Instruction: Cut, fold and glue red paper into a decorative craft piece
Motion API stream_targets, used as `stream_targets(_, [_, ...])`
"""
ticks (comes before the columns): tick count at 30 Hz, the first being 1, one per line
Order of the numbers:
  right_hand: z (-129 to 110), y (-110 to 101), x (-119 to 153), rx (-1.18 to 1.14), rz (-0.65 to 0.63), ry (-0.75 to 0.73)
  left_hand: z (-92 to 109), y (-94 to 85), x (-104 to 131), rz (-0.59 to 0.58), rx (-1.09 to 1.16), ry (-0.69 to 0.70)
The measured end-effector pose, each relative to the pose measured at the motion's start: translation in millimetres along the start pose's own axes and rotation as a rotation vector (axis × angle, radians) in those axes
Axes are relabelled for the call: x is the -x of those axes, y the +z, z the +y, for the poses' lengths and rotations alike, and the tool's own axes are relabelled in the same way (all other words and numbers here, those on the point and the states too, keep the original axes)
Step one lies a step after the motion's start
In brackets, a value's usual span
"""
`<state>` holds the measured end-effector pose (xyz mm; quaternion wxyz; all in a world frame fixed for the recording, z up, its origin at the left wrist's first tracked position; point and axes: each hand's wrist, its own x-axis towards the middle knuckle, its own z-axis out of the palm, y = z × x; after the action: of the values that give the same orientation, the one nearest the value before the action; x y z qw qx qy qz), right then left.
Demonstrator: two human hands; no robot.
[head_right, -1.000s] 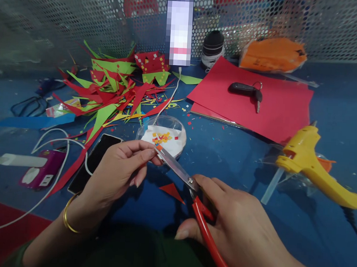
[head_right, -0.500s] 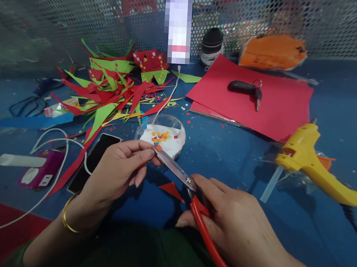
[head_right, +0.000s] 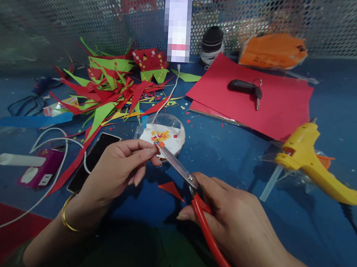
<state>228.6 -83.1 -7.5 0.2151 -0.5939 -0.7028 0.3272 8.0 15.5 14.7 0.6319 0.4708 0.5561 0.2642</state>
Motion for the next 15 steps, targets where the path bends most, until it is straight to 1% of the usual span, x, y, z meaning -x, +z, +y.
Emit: stream_targets(15, [-0.4,1.0,-0.4,-0.049,-0.028,0.027,-0.7,-0.5,-0.3,0.003,-0.028,-0.001])
